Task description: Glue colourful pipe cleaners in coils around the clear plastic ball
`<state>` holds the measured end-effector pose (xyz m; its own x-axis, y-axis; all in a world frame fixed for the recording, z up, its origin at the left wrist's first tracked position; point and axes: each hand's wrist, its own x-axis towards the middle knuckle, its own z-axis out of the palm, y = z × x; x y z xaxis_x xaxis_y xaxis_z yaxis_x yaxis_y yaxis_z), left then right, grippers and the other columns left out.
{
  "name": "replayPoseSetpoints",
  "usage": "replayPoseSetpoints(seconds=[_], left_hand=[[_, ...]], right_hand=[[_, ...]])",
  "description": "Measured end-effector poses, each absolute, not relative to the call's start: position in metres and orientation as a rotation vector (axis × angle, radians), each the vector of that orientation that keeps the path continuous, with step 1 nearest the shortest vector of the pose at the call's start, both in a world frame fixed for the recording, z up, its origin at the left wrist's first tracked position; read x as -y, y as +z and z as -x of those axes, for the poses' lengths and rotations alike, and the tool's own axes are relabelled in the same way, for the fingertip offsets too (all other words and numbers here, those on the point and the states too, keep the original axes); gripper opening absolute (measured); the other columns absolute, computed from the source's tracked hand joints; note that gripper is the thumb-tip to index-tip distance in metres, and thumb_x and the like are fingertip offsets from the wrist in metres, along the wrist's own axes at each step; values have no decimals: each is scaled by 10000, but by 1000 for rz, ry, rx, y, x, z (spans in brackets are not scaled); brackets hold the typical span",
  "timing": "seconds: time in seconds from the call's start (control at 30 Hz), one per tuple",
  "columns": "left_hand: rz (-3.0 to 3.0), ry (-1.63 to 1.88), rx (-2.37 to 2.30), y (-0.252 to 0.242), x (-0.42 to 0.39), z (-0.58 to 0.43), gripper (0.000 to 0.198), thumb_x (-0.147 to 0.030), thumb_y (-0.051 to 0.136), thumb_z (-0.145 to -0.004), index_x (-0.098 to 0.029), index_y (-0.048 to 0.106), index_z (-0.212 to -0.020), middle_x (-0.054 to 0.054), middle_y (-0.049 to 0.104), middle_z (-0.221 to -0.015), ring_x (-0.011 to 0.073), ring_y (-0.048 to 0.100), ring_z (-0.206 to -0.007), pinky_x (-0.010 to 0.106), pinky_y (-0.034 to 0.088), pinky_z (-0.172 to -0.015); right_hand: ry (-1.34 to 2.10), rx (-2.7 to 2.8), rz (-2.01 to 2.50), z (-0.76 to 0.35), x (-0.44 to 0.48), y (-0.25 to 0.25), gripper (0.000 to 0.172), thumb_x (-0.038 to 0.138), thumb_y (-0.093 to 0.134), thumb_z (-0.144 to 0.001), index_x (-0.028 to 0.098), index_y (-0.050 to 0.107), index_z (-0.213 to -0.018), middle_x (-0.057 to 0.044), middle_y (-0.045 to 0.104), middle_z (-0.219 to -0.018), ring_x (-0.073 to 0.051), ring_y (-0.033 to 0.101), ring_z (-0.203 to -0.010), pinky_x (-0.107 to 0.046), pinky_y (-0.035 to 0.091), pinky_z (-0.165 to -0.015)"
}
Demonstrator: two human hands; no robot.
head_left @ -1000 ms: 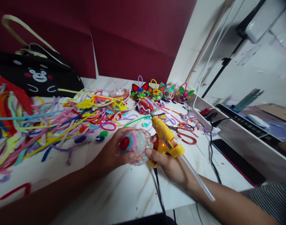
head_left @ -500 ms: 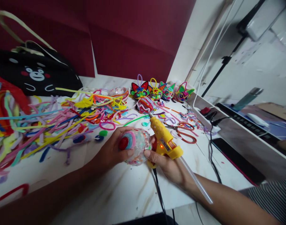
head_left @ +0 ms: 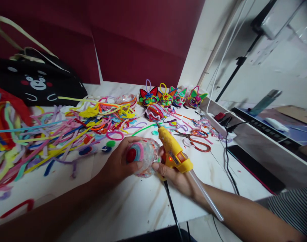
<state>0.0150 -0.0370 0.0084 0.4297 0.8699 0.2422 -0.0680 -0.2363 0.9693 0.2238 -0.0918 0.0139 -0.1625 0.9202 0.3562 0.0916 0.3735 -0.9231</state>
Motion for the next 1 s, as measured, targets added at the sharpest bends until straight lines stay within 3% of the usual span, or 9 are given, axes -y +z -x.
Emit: replayPoseSetpoints(seconds=[0.23, 0.47, 0.57, 0.67, 0.73, 0.87, 1.0], left_hand=[[-1722, 1072, -814, 10, 33, -11, 568, -319, 747, -727, -218, 548, -1250, 90, 691, -1236, 280, 696, -1065, 349, 579, -872], [-1898, 973, -1006, 20, 27, -4, 603, -356, 692, -673, -216, 565, -1245, 87, 687, -1219, 298, 688, -1032, 361, 556, -834], [-1968, 888, -1050, 23, 27, -4, 655, -352, 692, -631, -223, 563, -1260, 74, 700, -1201, 304, 694, -1012, 376, 562, -833], [-2012, 797, -1059, 24, 28, -4, 755, -322, 713, -606, -230, 527, -1331, 93, 675, -1317, 337, 664, -1158, 407, 554, -939], [-2010, 741, -1069, 25, 28, -4, 815, -323, 717, -603, -225, 494, -1381, 120, 640, -1392, 368, 608, -1280, 434, 531, -1009], [-1959, 706, -1088, 26, 28, -4, 878, -372, 751, -584, -217, 468, -1400, 140, 619, -1405, 391, 576, -1322, 459, 507, -1051], [-1907, 737, -1075, 25, 29, -4, 840, -328, 728, -600, -243, 459, -1391, 78, 665, -1281, 322, 664, -1154, 400, 536, -968]], right_hand=[[1115, 1452, 979, -219, 90, 18, 442, 612, 760, -838, 274, 500, -953, -3, 505, -827, -178, 516, -689, -329, 507, -623], [901, 1724, 1125, -242, 85, 37, 304, 437, 736, -882, 244, 557, -1035, -37, 658, -993, -200, 647, -841, -332, 535, -733], [748, 1936, 1261, -260, 91, 53, 184, 339, 682, -902, 229, 552, -973, -29, 666, -982, -177, 627, -786, -296, 486, -665], [584, 2146, 1412, -279, 98, 63, 108, 281, 600, -944, 219, 521, -904, -18, 627, -866, -169, 586, -734, -283, 415, -632], [512, 2219, 1475, -289, 101, 62, 74, 255, 598, -938, 209, 540, -942, -35, 629, -888, -182, 597, -768, -285, 413, -652], [492, 2294, 1604, -306, 101, 45, 225, 148, 662, -837, 177, 597, -1051, -82, 652, -993, -210, 633, -827, -296, 444, -694], [510, 2323, 1649, -313, 100, 36, 369, 139, 688, -810, 165, 614, -1170, -101, 657, -1057, -226, 659, -867, -309, 480, -735]])
